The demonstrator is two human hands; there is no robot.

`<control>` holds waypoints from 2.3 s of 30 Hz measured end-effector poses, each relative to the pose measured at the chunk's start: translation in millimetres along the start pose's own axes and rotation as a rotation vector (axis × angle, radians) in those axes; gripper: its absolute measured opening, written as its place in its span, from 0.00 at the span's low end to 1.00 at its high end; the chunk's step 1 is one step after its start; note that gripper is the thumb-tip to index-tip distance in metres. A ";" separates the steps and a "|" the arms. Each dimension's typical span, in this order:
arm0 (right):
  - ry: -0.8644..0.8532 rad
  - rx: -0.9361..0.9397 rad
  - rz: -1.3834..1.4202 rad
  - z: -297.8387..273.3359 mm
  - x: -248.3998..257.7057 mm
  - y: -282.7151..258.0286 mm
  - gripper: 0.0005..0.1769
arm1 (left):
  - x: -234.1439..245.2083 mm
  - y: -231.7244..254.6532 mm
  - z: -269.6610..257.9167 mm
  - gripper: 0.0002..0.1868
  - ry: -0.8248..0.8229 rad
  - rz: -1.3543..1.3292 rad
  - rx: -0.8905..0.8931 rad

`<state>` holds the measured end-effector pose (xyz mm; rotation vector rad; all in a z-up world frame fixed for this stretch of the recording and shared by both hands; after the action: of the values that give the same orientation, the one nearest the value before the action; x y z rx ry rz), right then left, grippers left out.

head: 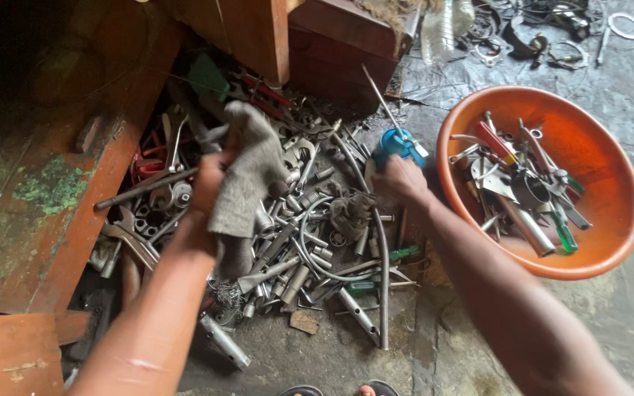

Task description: The person picks up various metal tools from a pile on the floor and wipes them with a cloth. They handle items such as wrenches, screwdrivers, and metal rods one by one, cleaning them before placing them into an orange plastic basin.

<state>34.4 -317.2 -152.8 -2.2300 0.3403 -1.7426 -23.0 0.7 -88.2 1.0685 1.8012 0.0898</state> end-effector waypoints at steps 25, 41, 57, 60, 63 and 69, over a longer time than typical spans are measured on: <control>0.089 -0.342 0.236 21.6 -74.4 40.7 0.33 | 6.7 -34.3 19.9 0.14 -0.079 -0.146 0.112; 0.072 -0.430 0.279 21.2 -66.7 -0.8 0.24 | 23.6 -33.4 18.1 0.16 0.025 -0.029 0.142; 0.012 -0.297 0.170 1.8 -63.1 7.2 0.27 | 7.6 -35.6 21.7 0.30 -0.019 -0.071 0.097; 0.048 -0.332 0.292 15.9 -82.7 30.1 0.25 | 16.2 -32.5 23.1 0.30 -0.004 -0.101 0.141; 0.047 -0.319 0.337 32.9 -106.5 53.5 0.23 | 37.0 -36.6 23.9 0.31 0.021 -0.144 0.192; -0.005 -0.057 0.701 38.6 -100.1 62.4 0.16 | 40.5 -40.3 22.1 0.31 0.175 -0.002 0.121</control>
<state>47.4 -336.2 -274.7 -1.8152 1.0317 -1.3467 -35.4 -4.2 -148.0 1.1743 1.9856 0.0762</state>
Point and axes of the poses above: each hand's wrist, its own z-axis towards the middle knuckle, its own x-axis out of the back of the hand, y = z × x, the point moved 2 cm from there along z, towards the middle knuckle, and after that the axes turned 15 degrees about x, right-handed, at the moved point
